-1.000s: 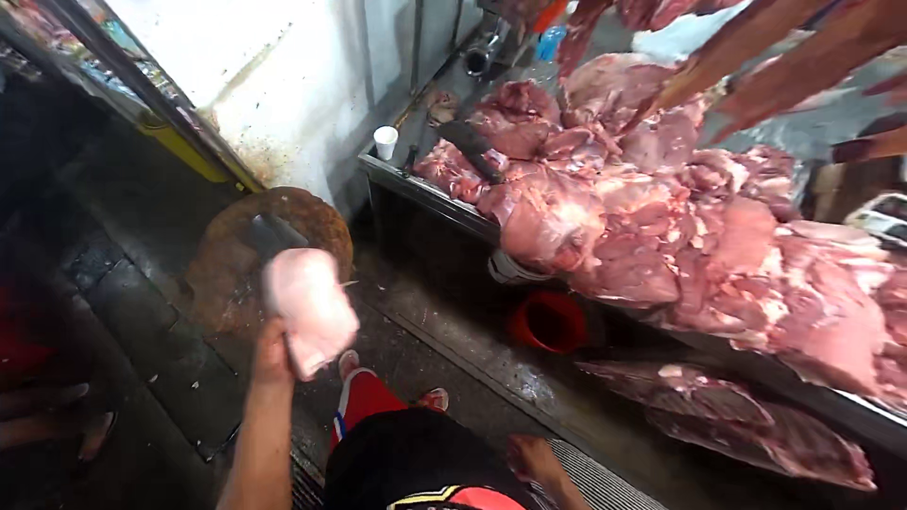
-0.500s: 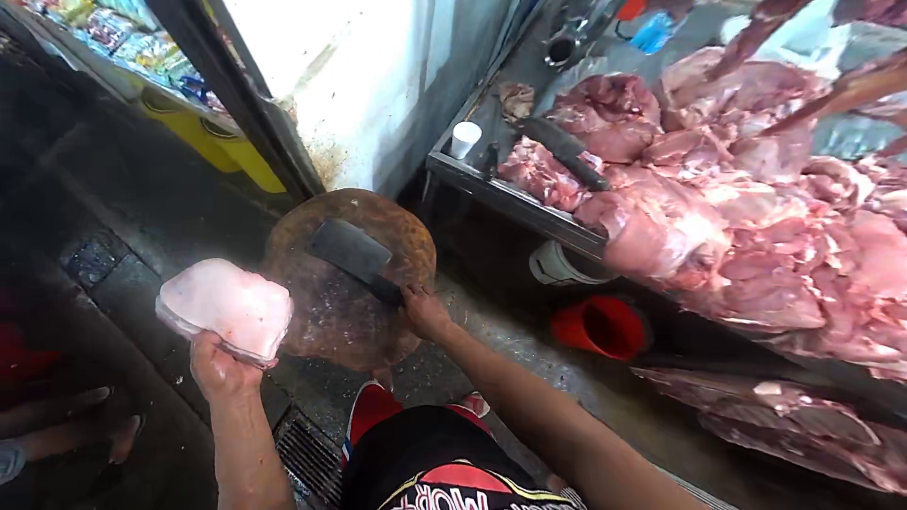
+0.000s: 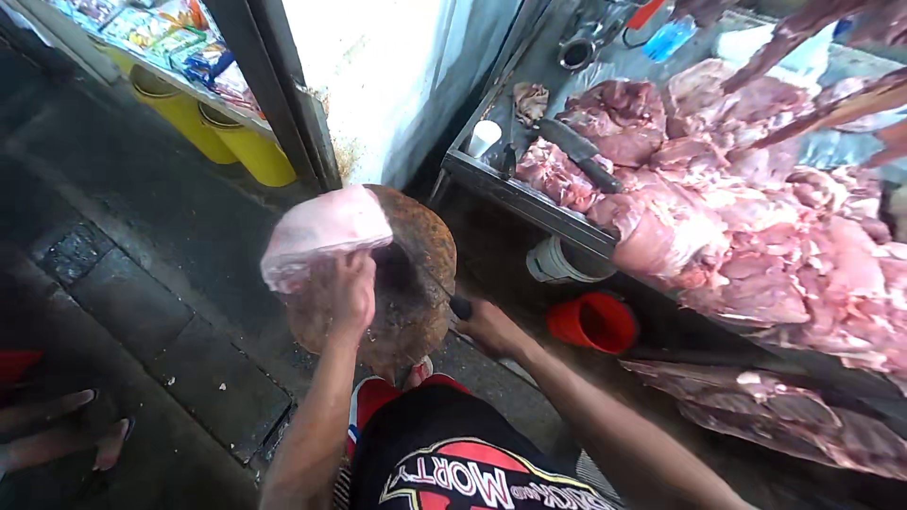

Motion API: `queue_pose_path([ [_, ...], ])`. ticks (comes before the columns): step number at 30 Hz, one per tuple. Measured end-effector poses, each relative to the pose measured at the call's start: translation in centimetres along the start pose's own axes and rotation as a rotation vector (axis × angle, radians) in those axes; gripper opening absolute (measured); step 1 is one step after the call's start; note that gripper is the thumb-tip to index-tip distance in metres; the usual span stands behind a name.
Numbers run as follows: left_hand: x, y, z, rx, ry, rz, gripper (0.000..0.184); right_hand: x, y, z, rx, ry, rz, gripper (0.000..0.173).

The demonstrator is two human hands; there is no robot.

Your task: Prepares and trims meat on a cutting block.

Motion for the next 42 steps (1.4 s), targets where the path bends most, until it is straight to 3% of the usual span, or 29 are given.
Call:
queue_pose_path([
  [1, 2.1, 0.7, -1.8, 0.076, 0.177, 0.162, 0.067, -2.3, 0.0, -2.2, 0.020, -0.041, 0.119, 0.042],
  [4, 5.0, 3.4, -6.8, 0.144, 0.482, 0.487, 0.062, -7.8, -0.7, -7.2, 0.031, -0.145, 0.431, 0.033],
  [6, 3.8, 5.3, -7.6, 0.122, 0.462, 0.739, 0.052, -10.4, -1.9, -8.6, 0.031, -0.140, 0.549, 0.034],
  [9, -1.2, 6.2, -4.6, 0.015, 0.306, 1.141, 0.044, -11.3, -3.1, -8.0, 0.027, -0.075, 0.614, 0.033],
  [12, -5.0, 7.7, 0.2, -0.097, 0.141, 1.276, 0.046, -10.5, -4.9, -6.7, 0.042, -0.049, 0.635, 0.033],
  [15, -5.8, 10.6, 7.0, -0.210, 0.043, 1.195, 0.049, -9.9, -6.9, -5.7, 0.061, -0.070, 0.693, 0.032],
  [18, -3.9, 14.6, 13.6, -0.319, 0.212, 1.159, 0.043, -9.7, -8.3, -5.6, 0.043, -0.110, 0.716, 0.030],
  [20, -2.8, 16.2, 15.5, -0.330, 0.397, 1.167, 0.036, -9.6, -8.7, -5.7, 0.021, -0.141, 0.721, 0.030],
  [23, -2.2, 16.6, 14.4, -0.276, 0.500, 1.152, 0.036, -9.3, -9.5, -5.4, -0.009, -0.173, 0.713, 0.032],
  [25, -1.3, 16.2, 12.5, -0.141, 0.492, 1.154, 0.038, -8.6, -10.3, -5.7, -0.033, -0.208, 0.689, 0.032],
  [29, 1.2, 14.3, 9.1, 0.093, 0.295, 1.258, 0.026, -6.1, -11.9, -5.7, -0.114, -0.269, 0.626, 0.033],
  [32, 3.2, 15.0, 6.6, 0.062, 0.120, 1.154, 0.025, -4.8, -13.5, -5.9, -0.165, -0.279, 0.669, 0.034],
  [37, 2.9, 18.1, 6.9, -0.125, 0.392, 0.324, 0.031, -3.3, -14.6, -5.9, -0.205, -0.280, 0.779, 0.032],
  [39, 3.1, 19.0, 7.9, -0.134, 0.473, 0.230, 0.035, -3.4, -14.7, -5.9, -0.204, -0.292, 0.782, 0.032],
  [42, 2.4, 19.0, 9.5, -0.057, 0.547, 0.439, 0.030, -3.3, -14.8, -5.7, -0.223, -0.280, 0.798, 0.030],
])
Point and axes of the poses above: each hand's wrist, its own z-axis towards the middle knuckle, its own y-axis out of the back of the hand, x = y × z, the point moved 2 cm from there along z, towards the middle knuckle
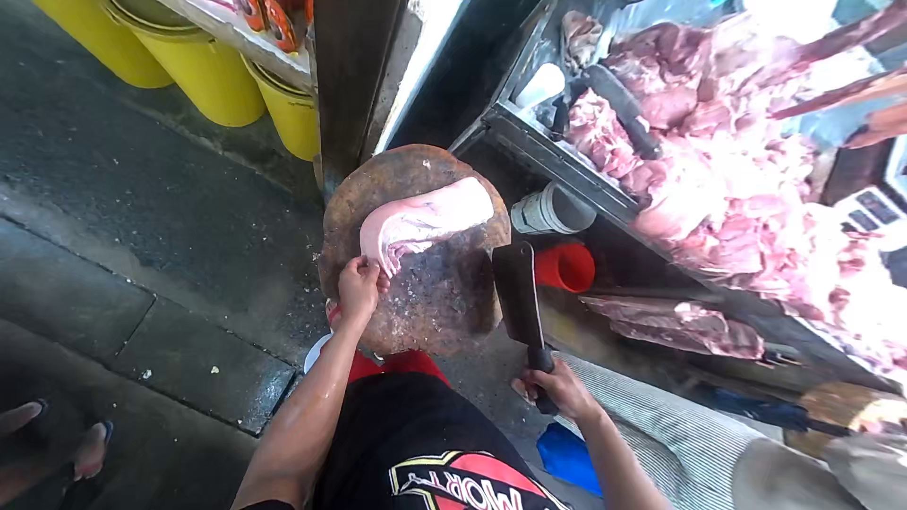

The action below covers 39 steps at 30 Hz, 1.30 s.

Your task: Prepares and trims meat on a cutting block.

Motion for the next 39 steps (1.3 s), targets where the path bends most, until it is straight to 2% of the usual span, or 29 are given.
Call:
queue_pose_path([
  [2, -1.0, 0.5, 0.3, 0.000, -0.002, 0.316, 0.024, 0.1, -0.3, -0.1, -0.013, 0.003, -0.008, 0.029],
  [6, -3.5, 2.8, -0.4, 0.093, -0.089, 0.890, 0.027, 0.0, -1.1, -0.4, -0.027, 0.000, 0.006, 0.031],
  [9, -7.1, 4.4, -1.2, 0.048, -0.105, 1.042, 0.030, -0.1, -1.3, -0.1, -0.008, 0.008, 0.047, 0.030],
  [12, -8.6, 3.6, 0.8, -0.076, -0.163, 1.012, 0.042, 0.3, -1.7, 0.7, -0.014, -0.022, 0.028, 0.032],
  [15, -6.3, 0.4, 2.2, -0.068, -0.183, 0.945, 0.047, 1.9, -3.0, 1.2, -0.070, -0.025, -0.075, 0.037],
  [17, -4.9, -1.5, 1.5, -0.053, -0.149, 0.801, 0.049, 2.3, -3.9, 1.3, -0.144, -0.031, -0.138, 0.036],
  [19, -3.8, -2.2, 0.0, -0.078, -0.119, 0.530, 0.043, 2.2, -4.4, 1.2, -0.205, -0.050, -0.147, 0.031],
  [21, -2.6, -2.2, -1.0, -0.131, -0.015, 0.039, 0.035, 2.1, -4.4, 1.4, -0.214, -0.061, -0.130, 0.027],
  [23, -2.3, -1.9, -0.8, -0.154, 0.130, -0.277, 0.033, 1.9, -4.2, 1.6, -0.202, -0.068, -0.105, 0.027],
  [27, -2.2, -2.3, -0.3, -0.050, 0.420, -0.335, 0.047, 2.1, -3.5, 1.8, -0.159, -0.071, -0.068, 0.024],
  [30, -1.8, -3.1, -1.1, 0.100, 0.561, -0.414, 0.047, 2.4, -3.5, 1.8, -0.144, -0.075, -0.048, 0.024],
  [32, -1.8, -3.7, -1.3, 0.091, 0.533, -0.491, 0.034, 2.1, -3.8, 1.8, -0.148, -0.077, -0.039, 0.025],
  [34, -2.0, -4.4, -0.3, -0.021, 0.423, -0.532, 0.019, 1.7, -3.9, 2.0, -0.142, -0.080, -0.036, 0.026],
  [36, -2.9, -4.1, 1.1, -0.101, 0.251, -0.472, 0.021, 1.3, -3.8, 2.2, -0.118, -0.076, -0.030, 0.025],
  [39, -6.3, -0.7, 0.5, -0.024, -0.036, -0.128, 0.031, 1.3, -2.9, 2.3, -0.077, -0.052, -0.003, 0.024],
])
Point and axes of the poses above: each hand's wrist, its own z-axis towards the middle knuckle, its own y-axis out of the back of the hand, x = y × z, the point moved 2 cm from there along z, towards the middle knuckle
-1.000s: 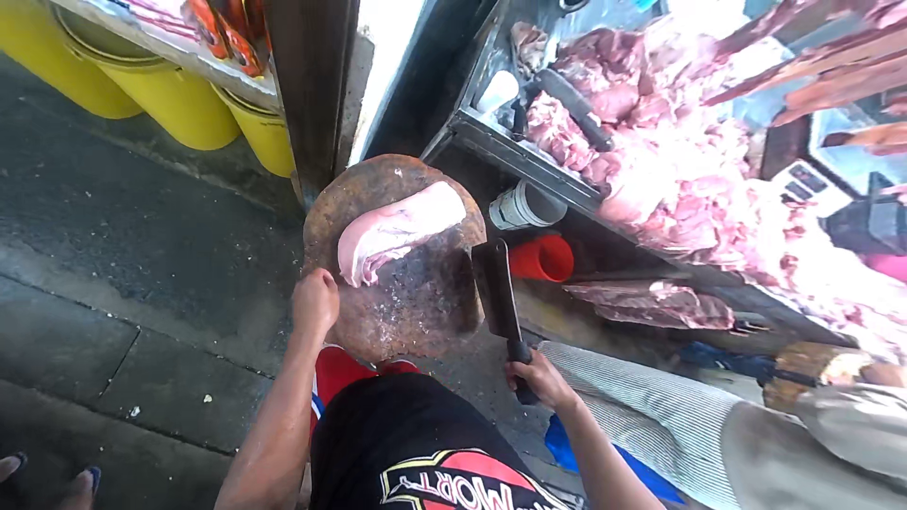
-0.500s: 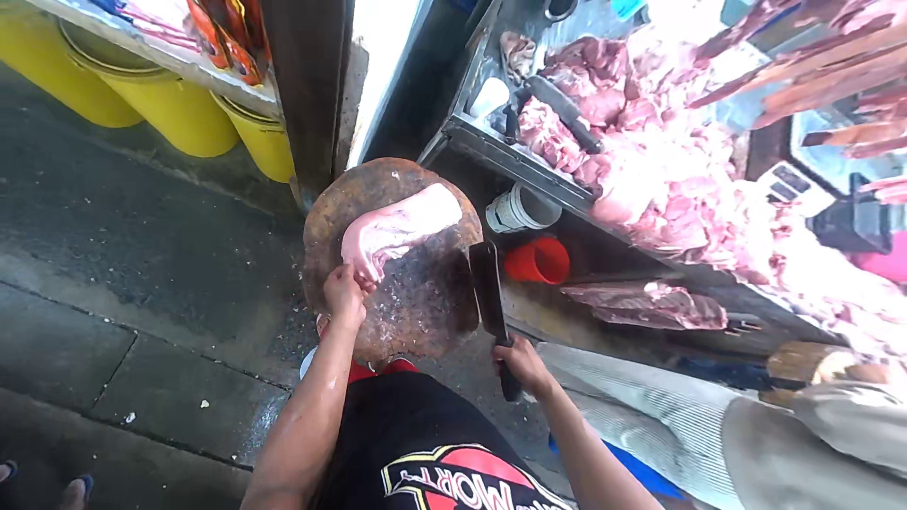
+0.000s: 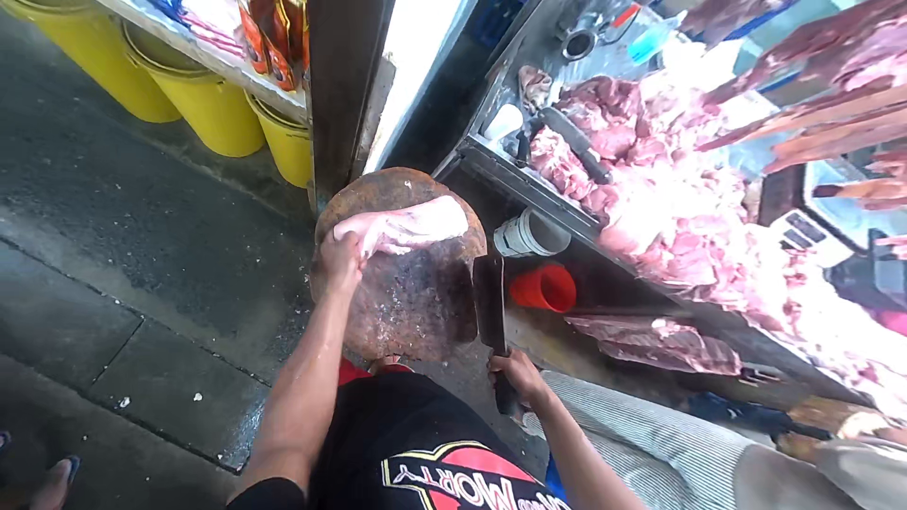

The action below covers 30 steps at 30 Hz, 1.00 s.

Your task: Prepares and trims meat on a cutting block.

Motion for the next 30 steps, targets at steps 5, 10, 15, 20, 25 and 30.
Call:
queue_pose_path([
  [5, 0.2, 6.0, -2.6, 0.039, -0.060, 0.362, 0.043, -0.2, 1.1, 0.0, -0.033, 0.019, 0.019, 0.022],
  [10, 5.0, 10.4, -2.8, -0.017, -0.093, 0.093, 0.049, 4.1, -1.6, -3.2, -0.281, 0.022, -0.664, 0.029],
  [15, 5.5, 10.9, -2.4, 0.088, -0.075, -0.029, 0.048, 12.7, -8.4, -9.4, -0.104, 0.322, -0.836, 0.031],
  [20, 5.9, 11.3, -1.7, 0.156, -0.046, -0.098, 0.042, 19.8, -18.2, -11.5, 0.162, 0.465, -0.885, 0.037],
  [25, 5.4, 10.2, -2.2, 0.069, -0.049, -0.213, 0.015, 20.4, -24.8, -10.2, 0.236, 0.428, -1.006, 0.045],
  [30, 5.4, 9.9, -2.2, -0.012, 0.007, -0.323, 0.006, 19.6, -26.6, -9.8, 0.169, 0.360, -1.066, 0.043],
])
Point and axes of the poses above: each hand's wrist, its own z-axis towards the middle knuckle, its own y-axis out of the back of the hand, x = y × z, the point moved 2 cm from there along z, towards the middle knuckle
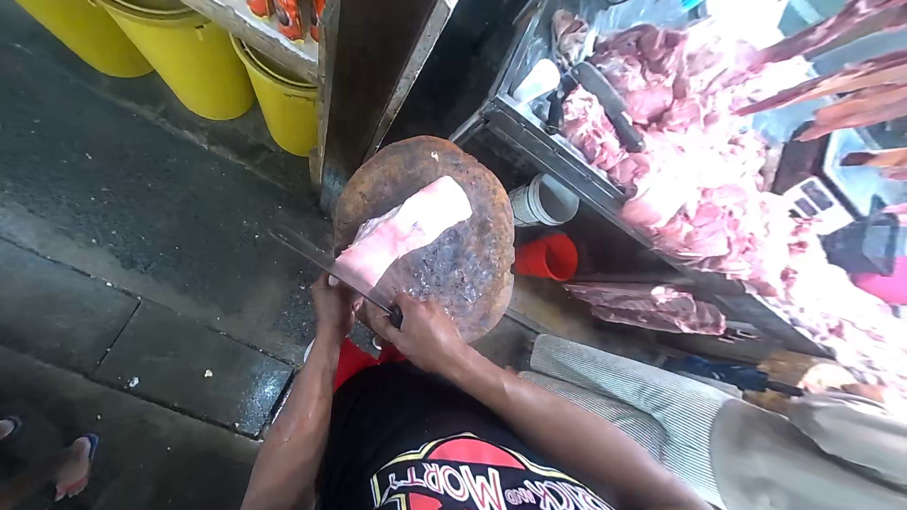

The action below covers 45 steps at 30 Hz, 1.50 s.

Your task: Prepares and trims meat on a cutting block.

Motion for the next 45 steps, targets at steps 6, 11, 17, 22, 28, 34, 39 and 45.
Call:
queue_pose_path([
  [6, -0.1, 0.6, 0.6, -0.116, 0.063, 0.014, 0.012, -2.2, 0.1, 0.2, -0.082, -0.150, -0.066, 0.039],
  [11, -0.5, 1.0, 1.2, -0.079, 0.123, 0.086, 0.019, -8.2, 1.5, 1.8, -0.241, -0.291, 0.083, 0.036],
  [17, -6.3, 2.6, 1.0, 0.174, 0.045, 0.972, 0.048, -9.9, 3.1, 0.6, -0.279, -0.272, 0.238, 0.030],
  [22, -7.9, -5.0, -1.9, 0.121, -0.397, 1.485, 0.097, -8.1, 2.8, -0.6, -0.231, -0.178, 0.309, 0.030],
  [28, -1.2, -7.1, 0.5, 0.121, -0.672, 1.702, 0.064, -6.0, 2.6, 0.4, -0.150, -0.144, 0.261, 0.034],
  [34, -4.3, -6.6, 2.8, 0.173, -0.562, 1.709, 0.047, -4.8, 1.7, 2.0, -0.107, -0.126, 0.228, 0.034],
  [39, -6.2, -7.3, 3.1, 0.213, -0.371, 1.700, 0.039, -4.2, 2.7, 3.0, -0.132, -0.187, 0.096, 0.035],
  [45, -6.9, -4.4, 2.8, 0.167, -0.421, 1.546, 0.020, -9.5, 4.5, 2.8, -0.219, -0.359, 0.131, 0.032],
])
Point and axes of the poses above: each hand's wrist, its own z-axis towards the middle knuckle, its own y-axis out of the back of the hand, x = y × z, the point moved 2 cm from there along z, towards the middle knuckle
